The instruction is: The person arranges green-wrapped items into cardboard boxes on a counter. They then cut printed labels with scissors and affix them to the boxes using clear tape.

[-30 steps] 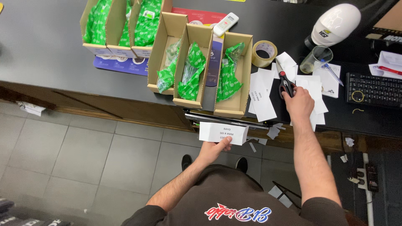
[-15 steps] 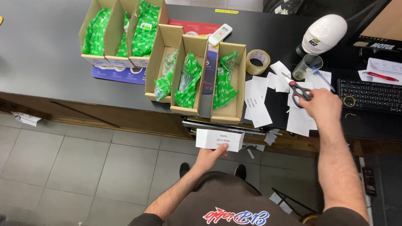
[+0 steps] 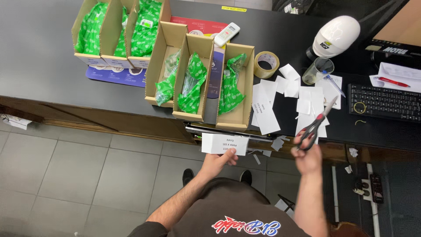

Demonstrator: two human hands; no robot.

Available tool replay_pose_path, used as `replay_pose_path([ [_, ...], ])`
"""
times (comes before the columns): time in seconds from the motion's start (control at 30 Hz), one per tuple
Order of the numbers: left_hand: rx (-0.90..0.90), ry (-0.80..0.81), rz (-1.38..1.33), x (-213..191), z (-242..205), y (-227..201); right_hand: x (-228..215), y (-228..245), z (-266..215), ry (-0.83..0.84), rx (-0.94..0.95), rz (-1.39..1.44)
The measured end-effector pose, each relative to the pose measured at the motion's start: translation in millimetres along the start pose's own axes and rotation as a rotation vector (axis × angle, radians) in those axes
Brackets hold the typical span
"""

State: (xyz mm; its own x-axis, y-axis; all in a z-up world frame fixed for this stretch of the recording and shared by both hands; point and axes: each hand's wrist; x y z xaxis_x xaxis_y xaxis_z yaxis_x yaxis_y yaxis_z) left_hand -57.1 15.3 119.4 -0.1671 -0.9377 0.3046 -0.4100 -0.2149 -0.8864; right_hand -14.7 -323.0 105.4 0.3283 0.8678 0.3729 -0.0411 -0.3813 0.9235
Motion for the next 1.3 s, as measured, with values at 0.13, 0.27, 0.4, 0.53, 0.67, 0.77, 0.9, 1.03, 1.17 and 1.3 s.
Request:
replay_pose_path([
  [0.13,0.05,0.05,0.072,11.4,15.0,12.6,-12.3,-35.7,-13.1,0.008,-0.187,-0.075],
  [0.27,0.057,0.107,0.109,29.4,40.7,41.5,-25.6,-28.4,-5.9,-0.07,-0.246,-0.471],
  [0.4,0.107,0.07,0.188,74.2,40.7,26.0,-52.2,-22.9,-3.6,0.056,-0.254,-0.626],
  [0.53,0.107,-0.009,0.203,123.7,32.0,26.7,-67.7,-7.4,4.1,0.058,-0.183,-0.658],
  [0.67,0.064,-0.05,0.174,152.2,25.4,28.9,-59.2,22.2,11.8,0.222,-0.123,-0.637],
  [0.77,0.064,-0.078,0.167,162.3,27.4,26.0,-46.2,37.9,15.5,0.253,-0.098,-0.686],
  [0.9,0.072,-0.045,0.132,165.9,35.1,9.3,-22.8,53.9,17.8,0.243,-0.097,-0.608],
  [1.03,0.082,0.033,0.134,167.9,56.1,-0.7,-31.7,41.6,24.8,0.213,-0.121,-0.659],
  [1.17,0.122,0.148,0.096,164.6,89.7,-10.5,-47.7,30.9,23.7,0.146,-0.128,-0.636],
  [1.3,0.094,0.164,0.191,153.0,134.5,6.7,-64.7,5.6,21.7,0.048,-0.034,-0.516],
])
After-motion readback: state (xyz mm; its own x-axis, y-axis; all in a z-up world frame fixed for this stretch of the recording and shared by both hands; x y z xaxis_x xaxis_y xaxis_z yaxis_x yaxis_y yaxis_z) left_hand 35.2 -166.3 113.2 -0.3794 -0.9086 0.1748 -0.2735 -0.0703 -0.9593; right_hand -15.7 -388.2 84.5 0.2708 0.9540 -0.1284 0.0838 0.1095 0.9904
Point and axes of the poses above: each hand's wrist, its own z-axis towards the middle knuckle, its own x-axis out of the palm, y = z × x, and after that the axes turned 11 degrees about -x, right-handed
